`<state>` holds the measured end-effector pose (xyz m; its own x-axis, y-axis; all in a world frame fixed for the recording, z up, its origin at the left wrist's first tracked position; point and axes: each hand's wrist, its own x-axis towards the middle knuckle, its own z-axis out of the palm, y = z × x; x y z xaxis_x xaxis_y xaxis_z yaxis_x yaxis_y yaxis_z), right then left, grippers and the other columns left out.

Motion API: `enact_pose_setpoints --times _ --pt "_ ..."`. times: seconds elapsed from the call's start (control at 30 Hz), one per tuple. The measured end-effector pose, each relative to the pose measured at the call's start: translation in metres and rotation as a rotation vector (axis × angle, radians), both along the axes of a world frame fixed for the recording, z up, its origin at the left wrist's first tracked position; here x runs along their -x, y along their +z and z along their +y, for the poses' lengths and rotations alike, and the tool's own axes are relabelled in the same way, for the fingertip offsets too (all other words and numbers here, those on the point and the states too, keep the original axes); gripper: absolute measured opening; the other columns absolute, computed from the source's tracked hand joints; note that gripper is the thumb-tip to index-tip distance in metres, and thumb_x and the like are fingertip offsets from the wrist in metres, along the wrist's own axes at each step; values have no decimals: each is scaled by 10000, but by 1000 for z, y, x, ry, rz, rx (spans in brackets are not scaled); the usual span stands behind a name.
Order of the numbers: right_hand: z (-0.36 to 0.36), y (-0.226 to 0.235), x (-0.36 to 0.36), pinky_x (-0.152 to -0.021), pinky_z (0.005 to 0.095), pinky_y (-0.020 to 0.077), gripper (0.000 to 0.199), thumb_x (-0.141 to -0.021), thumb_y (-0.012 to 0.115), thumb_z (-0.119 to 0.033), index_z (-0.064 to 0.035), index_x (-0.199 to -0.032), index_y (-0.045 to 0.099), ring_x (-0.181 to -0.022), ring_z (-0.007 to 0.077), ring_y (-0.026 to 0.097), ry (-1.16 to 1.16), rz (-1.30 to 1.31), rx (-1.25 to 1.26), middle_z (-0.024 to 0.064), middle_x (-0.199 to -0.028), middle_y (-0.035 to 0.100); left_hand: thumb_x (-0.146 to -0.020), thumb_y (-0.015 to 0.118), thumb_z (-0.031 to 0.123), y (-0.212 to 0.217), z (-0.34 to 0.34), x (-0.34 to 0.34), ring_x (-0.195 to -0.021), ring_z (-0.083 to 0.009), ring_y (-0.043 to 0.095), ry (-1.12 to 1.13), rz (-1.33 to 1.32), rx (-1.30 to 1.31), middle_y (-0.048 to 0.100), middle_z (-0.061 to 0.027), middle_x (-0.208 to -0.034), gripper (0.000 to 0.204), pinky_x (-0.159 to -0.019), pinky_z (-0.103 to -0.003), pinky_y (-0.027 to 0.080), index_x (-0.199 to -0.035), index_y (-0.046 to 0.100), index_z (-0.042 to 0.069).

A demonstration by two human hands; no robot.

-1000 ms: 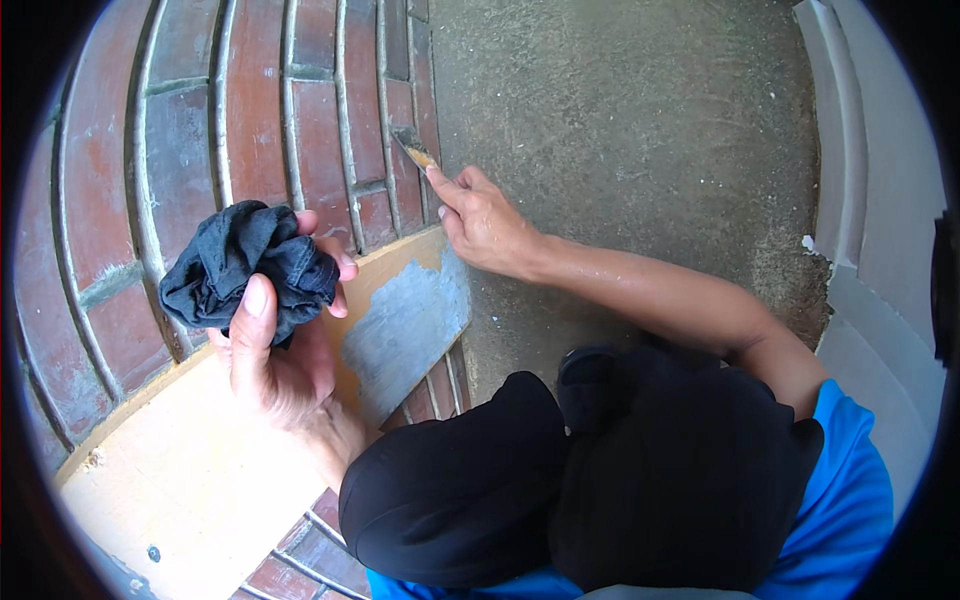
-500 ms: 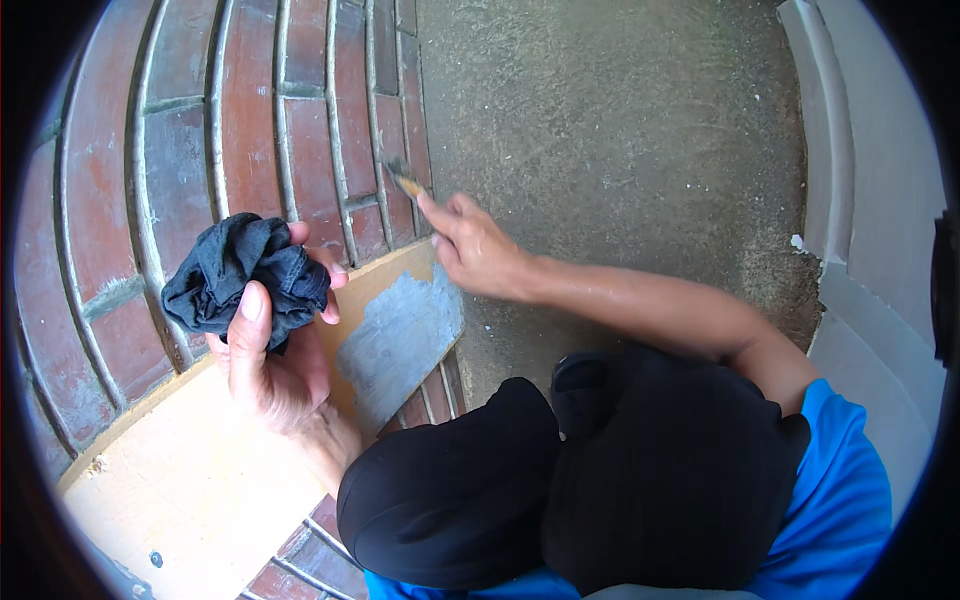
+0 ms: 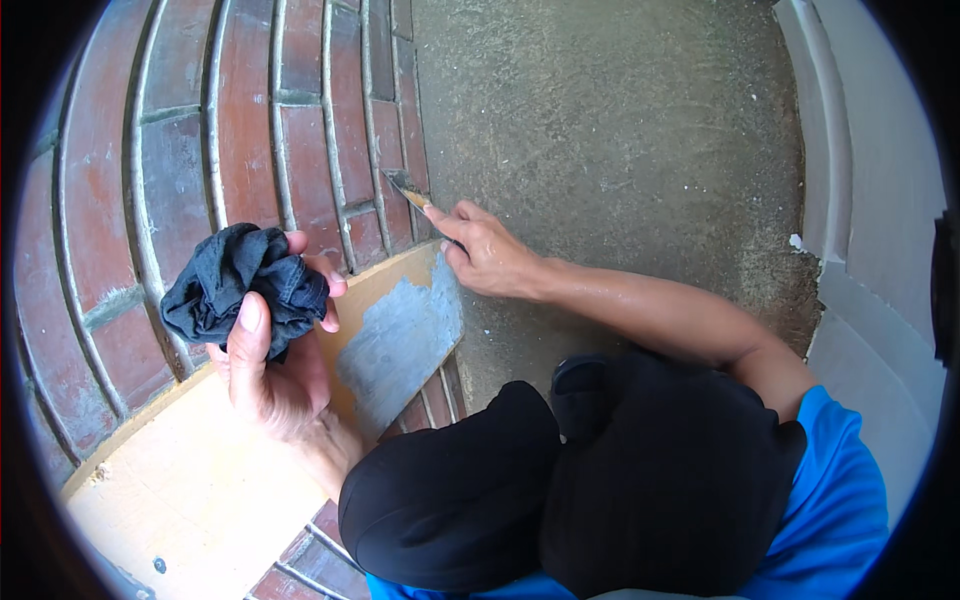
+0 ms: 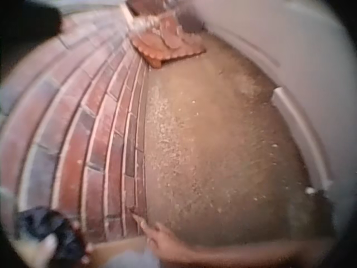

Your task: The person scrapes old paint and debris from between bricks on a wall using a putty knife.

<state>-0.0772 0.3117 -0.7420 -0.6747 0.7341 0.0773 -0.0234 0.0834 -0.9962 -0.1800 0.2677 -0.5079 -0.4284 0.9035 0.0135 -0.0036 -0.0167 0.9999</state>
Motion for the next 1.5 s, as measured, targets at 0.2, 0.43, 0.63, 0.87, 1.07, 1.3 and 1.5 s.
enact_pose_setpoints --times 0.2,0.43,0.63,0.87,1.07,1.3,1.5 --pt "49 8 6 -805 429 452 522 -846 508 -42 16 -1363 474 -825 344 555 36 -135 83 202 -912 518 -880 603 172 -1 1 2 -795 -346 652 6 -10 -13 615 -283 -1100 484 -567 -314 522 -1259 450 -87" --pt "36 6 1 -812 422 454 509 -843 509 -61 -3 -1349 500 -870 365 576 44 -113 30 221 -914 546 -875 606 172 -1 3 1 -793 -349 651 4 -11 -12 614 -282 -1101 478 -565 -313 522 -1247 458 -89" --pt "43 14 -3 -825 433 453 515 -837 516 -72 -9 -1348 506 -870 362 574 100 -136 70 222 -892 552 -888 606 184 -2 1 1 -818 -330 622 -3 17 19 597 -271 -1116 474 -555 -293 525 -1259 451 -66" --pt "63 16 6 -838 421 452 507 -832 518 -68 16 -1331 512 -890 351 577 48 -134 102 226 -907 560 -882 612 184 -1 3 3 -810 -327 620 -11 -8 19 600 -269 -1113 483 -553 -296 521 -1262 455 -67" --pt "20 11 -7 -821 420 453 505 -831 529 -74 2 -1330 519 -879 359 581 91 -96 28 233 -919 550 -878 617 184 1 4 1 -808 -323 620 5 19 18 600 -263 -1108 478 -550 -297 519 -1249 460 -73" --pt "76 14 14 -811 428 458 496 -862 516 -93 -6 -1350 500 -874 351 583 -10 -141 34 231 -933 556 -874 619 189 -1 0 -1 -801 -318 624 13 9 15 603 -260 -1106 469 -541 -292 515 -1236 475 -72" --pt "11 6 -4 -813 421 457 514 -878 509 -87 9 -1380 455 -837 331 562 -49 -71 -30 208 -960 521 -868 625 175 -6 5 -2 -785 -334 654 48 14 18 622 -272 -1079 473 -558 -308 516 -1229 466 -87"
